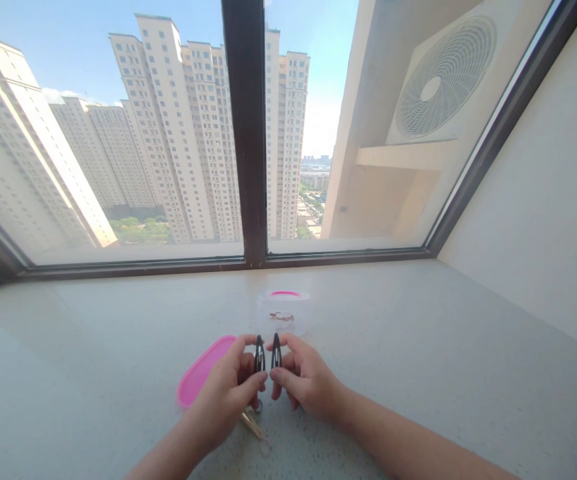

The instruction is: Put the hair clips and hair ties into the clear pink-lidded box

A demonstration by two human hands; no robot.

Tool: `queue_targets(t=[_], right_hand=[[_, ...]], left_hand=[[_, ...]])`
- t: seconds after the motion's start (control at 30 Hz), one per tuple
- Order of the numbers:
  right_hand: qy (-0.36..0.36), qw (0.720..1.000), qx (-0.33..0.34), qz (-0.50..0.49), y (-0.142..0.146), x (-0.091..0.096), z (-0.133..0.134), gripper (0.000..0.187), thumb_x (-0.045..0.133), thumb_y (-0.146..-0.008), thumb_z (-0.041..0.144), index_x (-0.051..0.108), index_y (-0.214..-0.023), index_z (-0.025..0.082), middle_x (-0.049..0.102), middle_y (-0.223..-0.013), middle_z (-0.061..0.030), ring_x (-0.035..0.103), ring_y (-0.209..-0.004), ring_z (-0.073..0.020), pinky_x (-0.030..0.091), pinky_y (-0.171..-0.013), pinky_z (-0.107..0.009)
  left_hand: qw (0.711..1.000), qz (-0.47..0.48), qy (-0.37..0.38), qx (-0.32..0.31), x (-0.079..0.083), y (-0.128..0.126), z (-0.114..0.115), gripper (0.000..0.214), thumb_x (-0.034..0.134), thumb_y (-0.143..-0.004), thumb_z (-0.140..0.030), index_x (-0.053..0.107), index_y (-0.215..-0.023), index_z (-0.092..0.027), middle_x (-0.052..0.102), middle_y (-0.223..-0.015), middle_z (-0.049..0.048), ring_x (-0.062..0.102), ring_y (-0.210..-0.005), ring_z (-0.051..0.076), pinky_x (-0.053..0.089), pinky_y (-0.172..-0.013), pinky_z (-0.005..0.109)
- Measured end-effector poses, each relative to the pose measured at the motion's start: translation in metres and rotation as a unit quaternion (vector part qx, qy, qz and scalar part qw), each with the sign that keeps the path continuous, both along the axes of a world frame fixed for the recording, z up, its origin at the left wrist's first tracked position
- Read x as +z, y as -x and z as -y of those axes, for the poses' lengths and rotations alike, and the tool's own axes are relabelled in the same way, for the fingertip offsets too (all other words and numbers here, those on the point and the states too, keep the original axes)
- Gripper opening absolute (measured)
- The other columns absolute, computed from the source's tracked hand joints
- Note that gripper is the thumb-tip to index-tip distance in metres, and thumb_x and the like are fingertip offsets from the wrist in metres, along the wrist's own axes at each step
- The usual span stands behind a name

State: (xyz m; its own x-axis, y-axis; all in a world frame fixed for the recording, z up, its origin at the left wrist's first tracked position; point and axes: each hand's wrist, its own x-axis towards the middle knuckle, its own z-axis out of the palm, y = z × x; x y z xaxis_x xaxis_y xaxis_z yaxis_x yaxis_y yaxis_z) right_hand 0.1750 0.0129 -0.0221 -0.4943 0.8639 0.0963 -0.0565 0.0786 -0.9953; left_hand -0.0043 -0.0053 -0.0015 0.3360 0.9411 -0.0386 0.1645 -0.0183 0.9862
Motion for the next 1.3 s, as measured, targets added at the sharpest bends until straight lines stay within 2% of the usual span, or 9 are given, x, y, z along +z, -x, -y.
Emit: queue_targets(t=[0.13,0.23,0.33,0.47,0.7,0.9,1.07,1.17,1.3], right_hand=[[-0.004,1.000,0.008,-0.024,0.001,0.003,0.001,0.024,0.061,-0.082,0.029,0.056,-0.099,0.012,0.061,-0.068,-0.0019,0.056,-0.051,-0.0116,0.039,-0.036,-0.015],[-0.006,0.999,0.013,-0.032,0.000,0.004,0.002,0.026,0.061,-0.084,0.033,0.058,-0.097,0.011,0.060,-0.068,-0.0022,0.054,-0.050,-0.0106,0.039,-0.036,-0.016],[-0.018,1.000,-0.008,-0.016,0.000,0.002,0.001,0.028,0.062,-0.085,0.037,0.061,-0.097,0.012,0.061,-0.072,-0.0023,0.047,-0.045,-0.0070,0.039,-0.037,-0.016],[-0.043,0.995,-0.074,0.042,-0.002,0.000,-0.002,0.022,0.066,-0.082,0.035,0.064,-0.087,0.013,0.053,-0.060,0.0025,0.041,-0.042,-0.0058,0.035,-0.037,-0.016],[-0.032,0.997,-0.066,0.025,0.001,-0.002,-0.001,0.025,0.072,-0.078,0.035,0.063,-0.087,0.013,0.060,-0.071,-0.0011,0.047,-0.045,-0.0077,0.039,-0.039,-0.019],[0.020,0.996,-0.062,-0.063,0.002,0.001,-0.002,0.033,0.077,-0.072,0.039,0.060,-0.081,0.013,0.061,-0.060,-0.0016,0.064,-0.053,-0.0162,0.051,-0.051,-0.026],[0.023,0.996,-0.049,-0.074,0.001,0.006,-0.001,0.033,0.080,-0.071,0.037,0.060,-0.079,0.012,0.065,-0.065,-0.0042,0.064,-0.058,-0.0153,0.053,-0.057,-0.028],[0.019,0.997,-0.034,-0.068,0.001,0.008,0.000,0.034,0.078,-0.072,0.039,0.058,-0.080,0.013,0.063,-0.064,-0.0027,0.063,-0.057,-0.0147,0.052,-0.056,-0.027],[0.002,0.998,-0.036,-0.058,0.001,0.006,-0.001,0.031,0.071,-0.079,0.041,0.057,-0.081,0.013,0.062,-0.062,-0.0021,0.060,-0.054,-0.0138,0.049,-0.054,-0.026]], left_hand=[[1.000,-0.002,0.005,0.009,0.005,0.000,0.000,0.039,0.059,-0.084,-0.029,0.045,-0.117,-0.015,0.065,-0.070,0.0000,0.064,-0.065,0.017,0.047,-0.061,0.029],[1.000,-0.010,0.003,0.013,0.007,-0.001,-0.001,0.036,0.059,-0.083,-0.029,0.047,-0.114,-0.015,0.067,-0.071,0.0015,0.066,-0.068,0.018,0.048,-0.062,0.028],[1.000,-0.022,0.010,0.016,0.006,-0.001,-0.002,0.030,0.059,-0.083,-0.032,0.050,-0.107,-0.016,0.069,-0.077,0.0034,0.065,-0.058,0.015,0.045,-0.052,0.024],[0.997,-0.056,0.029,0.038,0.003,-0.001,-0.003,0.027,0.059,-0.080,-0.037,0.052,-0.094,-0.016,0.070,-0.082,0.0045,0.056,-0.040,0.010,0.037,-0.038,0.021],[0.998,-0.037,0.029,0.043,0.002,-0.003,-0.003,0.021,0.063,-0.077,-0.035,0.053,-0.079,-0.016,0.064,-0.065,-0.0006,0.063,-0.050,0.013,0.038,-0.041,0.019],[0.997,0.014,0.056,0.059,0.003,-0.005,-0.004,0.026,0.070,-0.070,-0.035,0.052,-0.076,-0.017,0.067,-0.067,0.0023,0.068,-0.059,0.018,0.051,-0.055,0.027],[0.997,0.034,0.053,0.050,0.001,-0.004,-0.004,0.025,0.068,-0.073,-0.035,0.058,-0.081,-0.014,0.069,-0.073,0.0051,0.070,-0.069,0.019,0.054,-0.062,0.029],[0.997,0.023,0.045,0.060,-0.002,-0.004,-0.005,0.027,0.063,-0.078,-0.038,0.058,-0.092,-0.015,0.067,-0.076,0.0036,0.067,-0.060,0.016,0.050,-0.053,0.025],[0.998,-0.010,0.012,0.064,-0.006,-0.001,-0.005,0.027,0.053,-0.085,-0.042,0.054,-0.093,-0.017,0.058,-0.071,-0.0019,0.051,-0.042,0.008,0.033,-0.039,0.020]])
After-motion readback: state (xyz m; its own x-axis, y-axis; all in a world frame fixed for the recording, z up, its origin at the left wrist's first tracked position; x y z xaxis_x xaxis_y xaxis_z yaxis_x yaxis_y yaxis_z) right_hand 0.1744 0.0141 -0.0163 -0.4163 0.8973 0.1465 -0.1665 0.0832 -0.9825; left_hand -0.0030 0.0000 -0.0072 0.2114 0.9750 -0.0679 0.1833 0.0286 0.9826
